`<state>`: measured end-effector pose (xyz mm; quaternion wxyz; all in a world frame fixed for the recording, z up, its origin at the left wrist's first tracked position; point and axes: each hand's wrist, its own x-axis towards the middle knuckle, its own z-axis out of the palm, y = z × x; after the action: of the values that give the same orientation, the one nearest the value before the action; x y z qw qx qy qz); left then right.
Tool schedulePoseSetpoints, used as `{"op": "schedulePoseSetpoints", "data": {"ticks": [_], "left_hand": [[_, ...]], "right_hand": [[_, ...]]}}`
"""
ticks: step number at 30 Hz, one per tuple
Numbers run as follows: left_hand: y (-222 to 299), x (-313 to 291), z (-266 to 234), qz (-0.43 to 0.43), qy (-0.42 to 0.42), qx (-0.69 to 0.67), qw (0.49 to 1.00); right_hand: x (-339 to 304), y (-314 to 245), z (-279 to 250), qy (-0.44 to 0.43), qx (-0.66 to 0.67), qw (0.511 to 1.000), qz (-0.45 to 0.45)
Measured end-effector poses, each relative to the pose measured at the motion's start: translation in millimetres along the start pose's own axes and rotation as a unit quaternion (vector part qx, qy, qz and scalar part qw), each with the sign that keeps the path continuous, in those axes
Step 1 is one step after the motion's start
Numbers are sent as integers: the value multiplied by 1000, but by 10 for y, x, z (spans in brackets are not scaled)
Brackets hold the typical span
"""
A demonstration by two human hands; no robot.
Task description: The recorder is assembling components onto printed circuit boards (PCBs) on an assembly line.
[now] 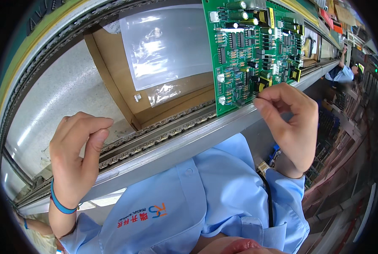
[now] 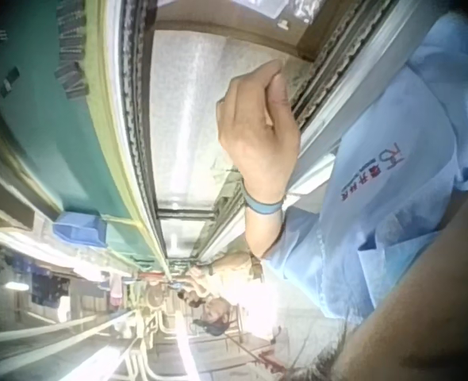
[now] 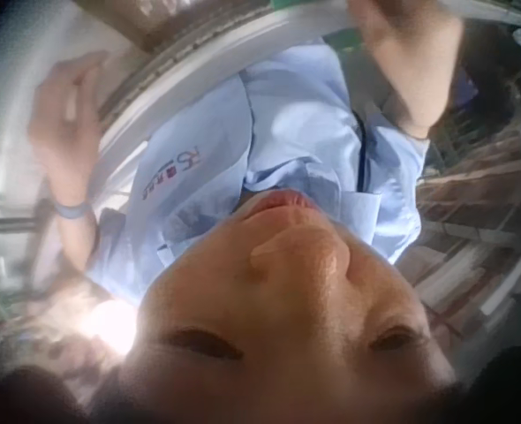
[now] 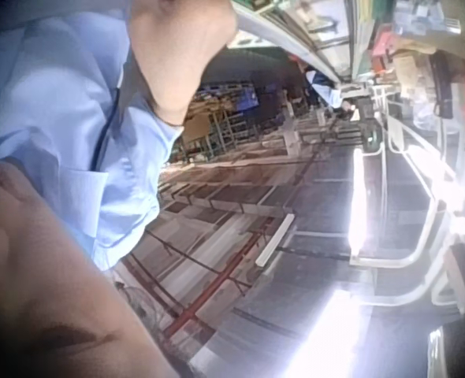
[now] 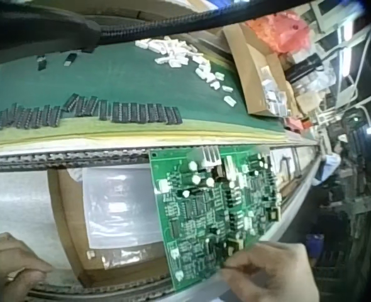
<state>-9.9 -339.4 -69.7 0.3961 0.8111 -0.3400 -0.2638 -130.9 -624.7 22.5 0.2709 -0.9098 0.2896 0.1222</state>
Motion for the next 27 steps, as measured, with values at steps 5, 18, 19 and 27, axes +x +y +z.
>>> {"op": "schedulePoseSetpoints", "data": {"ticks": [5,18,19,27], "left_hand": [[96,-62,-92,28,4,15,999],[57,-85,-80,89,23,28,995],[59,-81,-82,88,22,27,996],[61,-82,-81,87,16,38,995]], "right_hand": [[56,-5,106,-29,-19,999,2],[60,-33,223,2,-52,999,14],[63,-39,227,7,-61,998,11],[86,-27,203,-11,-21,999,36]]}}
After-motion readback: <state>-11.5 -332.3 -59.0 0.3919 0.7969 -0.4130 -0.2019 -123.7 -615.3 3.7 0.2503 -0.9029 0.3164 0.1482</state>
